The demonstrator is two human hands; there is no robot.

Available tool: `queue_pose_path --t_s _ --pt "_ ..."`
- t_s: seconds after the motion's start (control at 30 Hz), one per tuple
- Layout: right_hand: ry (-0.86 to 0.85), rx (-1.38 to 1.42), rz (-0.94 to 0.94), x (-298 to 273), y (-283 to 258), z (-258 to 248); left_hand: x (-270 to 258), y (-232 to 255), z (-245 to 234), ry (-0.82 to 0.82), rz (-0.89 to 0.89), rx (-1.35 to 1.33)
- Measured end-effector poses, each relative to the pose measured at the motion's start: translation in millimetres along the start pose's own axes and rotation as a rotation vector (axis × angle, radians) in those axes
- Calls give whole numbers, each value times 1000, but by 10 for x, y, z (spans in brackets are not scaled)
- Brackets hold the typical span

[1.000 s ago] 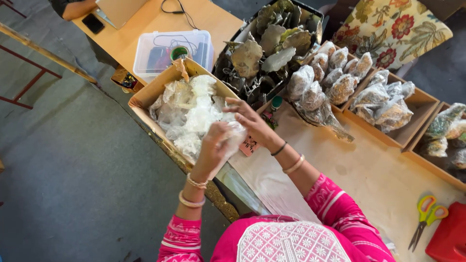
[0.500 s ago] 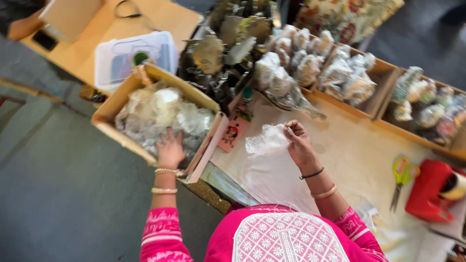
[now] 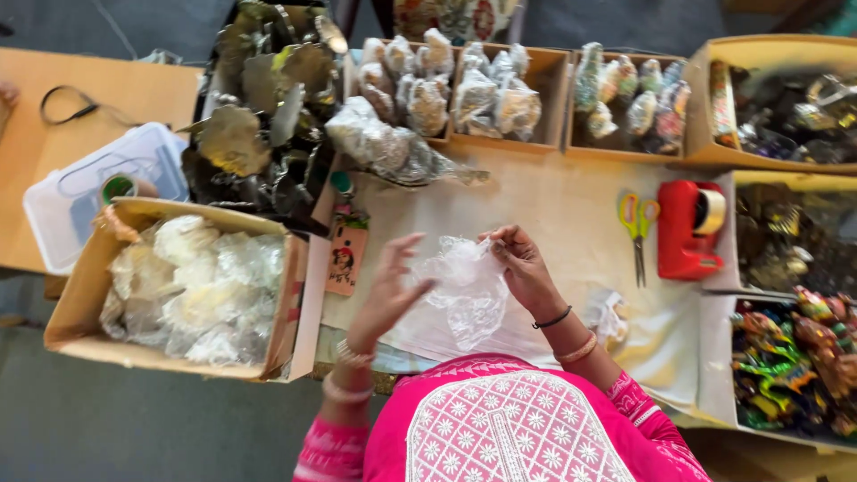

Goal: The person wraps small decorative items and rectangular boxes in bubble wrap. They pick up items from boxes, place them on a sheet of bubble wrap, fold the wrap around the items, and secure them with rubber bands. The wrapped items are then placed into a cardboard box.

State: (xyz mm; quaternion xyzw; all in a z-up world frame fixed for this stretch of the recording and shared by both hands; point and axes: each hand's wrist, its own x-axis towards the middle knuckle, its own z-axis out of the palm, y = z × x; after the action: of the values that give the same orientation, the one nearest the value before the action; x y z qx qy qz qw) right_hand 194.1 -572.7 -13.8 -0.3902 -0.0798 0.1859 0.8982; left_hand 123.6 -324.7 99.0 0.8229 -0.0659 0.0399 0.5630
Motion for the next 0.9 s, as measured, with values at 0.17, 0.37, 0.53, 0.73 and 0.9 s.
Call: queue_pose_path --t_s 0.17,0.37,0.53,0.73,0.9 --pt "228 -56 -138 -264 -167 -385 378 -371 891 -122 -158 -171" --pt "385 -366 -307 -611 -779 -241 566 -230 1349 -102 3 -150" --pt "362 -1599 -705 -725 -946 -450 690 -101 1589 -289 71 -170" --pt "608 -1159 -292 -914 -772 -1349 809 -215 1645 -377 30 -212" --pt "589 170 -254 -992 -566 -1831 837 -206 1778 -333 33 -92"
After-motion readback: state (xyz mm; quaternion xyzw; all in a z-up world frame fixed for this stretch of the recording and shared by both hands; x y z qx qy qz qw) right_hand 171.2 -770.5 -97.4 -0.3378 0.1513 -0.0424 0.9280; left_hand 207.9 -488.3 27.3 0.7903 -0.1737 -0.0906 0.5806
